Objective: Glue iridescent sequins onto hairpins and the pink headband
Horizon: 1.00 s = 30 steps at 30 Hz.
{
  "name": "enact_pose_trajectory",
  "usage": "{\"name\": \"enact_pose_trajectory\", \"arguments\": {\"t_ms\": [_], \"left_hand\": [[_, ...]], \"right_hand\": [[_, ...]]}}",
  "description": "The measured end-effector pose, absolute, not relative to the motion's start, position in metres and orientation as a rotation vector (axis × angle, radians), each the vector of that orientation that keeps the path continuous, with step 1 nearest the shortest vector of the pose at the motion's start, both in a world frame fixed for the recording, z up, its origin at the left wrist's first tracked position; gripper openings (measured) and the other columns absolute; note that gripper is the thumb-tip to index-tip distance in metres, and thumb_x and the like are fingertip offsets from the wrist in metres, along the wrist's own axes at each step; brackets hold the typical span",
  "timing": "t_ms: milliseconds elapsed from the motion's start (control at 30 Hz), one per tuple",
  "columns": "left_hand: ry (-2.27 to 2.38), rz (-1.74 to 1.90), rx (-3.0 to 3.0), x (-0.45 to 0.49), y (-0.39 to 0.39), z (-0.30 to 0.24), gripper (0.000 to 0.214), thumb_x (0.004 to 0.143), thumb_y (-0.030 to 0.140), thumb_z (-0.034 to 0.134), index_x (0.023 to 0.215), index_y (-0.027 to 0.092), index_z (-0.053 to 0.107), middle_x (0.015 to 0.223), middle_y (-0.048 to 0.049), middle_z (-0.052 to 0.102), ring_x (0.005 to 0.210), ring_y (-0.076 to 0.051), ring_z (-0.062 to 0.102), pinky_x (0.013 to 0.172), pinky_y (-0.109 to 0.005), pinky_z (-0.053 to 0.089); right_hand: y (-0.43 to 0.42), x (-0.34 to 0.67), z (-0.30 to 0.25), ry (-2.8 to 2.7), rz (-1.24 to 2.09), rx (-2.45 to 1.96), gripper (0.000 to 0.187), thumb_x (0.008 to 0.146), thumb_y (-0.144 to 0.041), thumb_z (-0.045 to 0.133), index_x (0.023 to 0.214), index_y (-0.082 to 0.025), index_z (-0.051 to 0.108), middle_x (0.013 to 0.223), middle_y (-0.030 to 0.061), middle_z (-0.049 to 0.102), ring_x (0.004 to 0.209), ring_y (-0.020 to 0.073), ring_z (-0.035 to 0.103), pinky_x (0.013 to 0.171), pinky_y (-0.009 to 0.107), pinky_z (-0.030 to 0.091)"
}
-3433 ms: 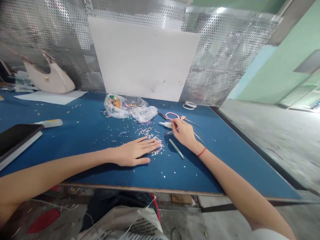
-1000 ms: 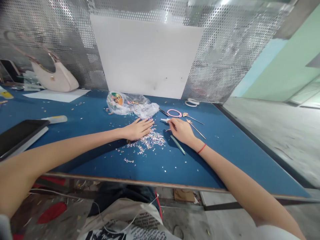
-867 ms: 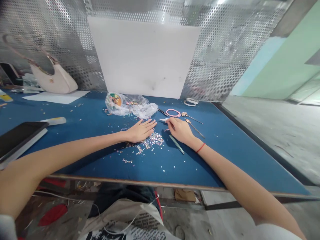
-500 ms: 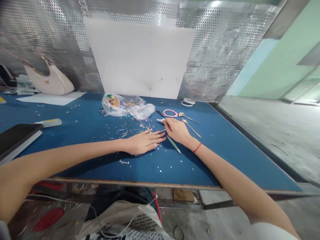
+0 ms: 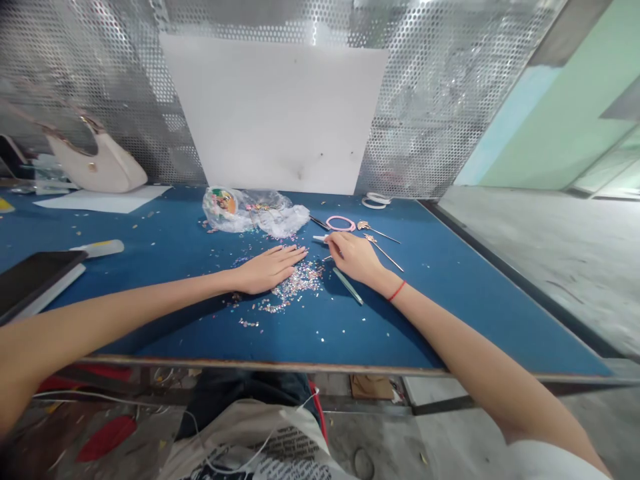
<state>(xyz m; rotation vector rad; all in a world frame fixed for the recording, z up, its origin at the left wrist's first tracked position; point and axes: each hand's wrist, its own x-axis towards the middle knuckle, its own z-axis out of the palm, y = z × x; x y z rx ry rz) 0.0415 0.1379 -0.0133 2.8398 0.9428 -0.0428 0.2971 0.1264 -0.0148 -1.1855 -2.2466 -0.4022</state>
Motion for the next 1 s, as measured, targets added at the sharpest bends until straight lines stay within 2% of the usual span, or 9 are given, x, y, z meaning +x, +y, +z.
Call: {"name": "enact_pose_trajectory", "arguments": {"t_ms": [200,467,700,1000], "left_hand": [[0.98,-0.052,2.82,0.064,0.144,-0.017,0.064,0.098,0.049,0.005,0.154,0.019,0.013,0.161,-0.0003,0.009,0.148,-0.019,0.003,0.12,-0.043,0.003],[0.622,-0.03,2.873,0.054,0.126,-0.012,0.058,0.099,0.044,0.008,0.154,0.024,0.015,0.16,0.005,0.015,0.148,-0.012,0.005,0.12,-0.034,0.0],[0.714,-0.048,2.824,0.033,0.131,-0.007,0.058,0.099,0.044,0.01,0.154,0.024,0.013,0.16,0.0039,0.012,0.147,-0.011,0.007,0.12,-0.032,0.004],[0.901,-0.067,2.849,0.058,0.15,-0.011,0.06,0.099,0.046,0.008,0.153,0.021,0.016,0.161,0.0001,0.012,0.148,-0.018,0.006,0.12,-0.043,0.005]], "right_hand": [[0.129,0.297,-0.019,-2.246,-0.37,-1.205,0.022,0.092,-0.018,0.043,0.098,-0.017,0.064,0.095,0.0098,0.073,0.082,0.0209,0.068,0.069,0.03,0.049],[0.127,0.298,-0.016,-2.246,-0.342,-1.193,0.024,0.093,-0.019,0.04,0.098,-0.017,0.063,0.094,0.0102,0.073,0.08,0.0213,0.067,0.068,0.031,0.048],[0.125,0.296,-0.013,-2.265,-0.397,-1.188,0.023,0.094,-0.019,0.04,0.098,-0.016,0.063,0.094,0.0099,0.072,0.081,0.0212,0.067,0.068,0.03,0.048],[0.128,0.294,-0.018,-2.262,-0.358,-1.184,0.024,0.094,-0.02,0.04,0.099,-0.017,0.063,0.096,0.0101,0.073,0.084,0.0217,0.068,0.069,0.031,0.049]]}}
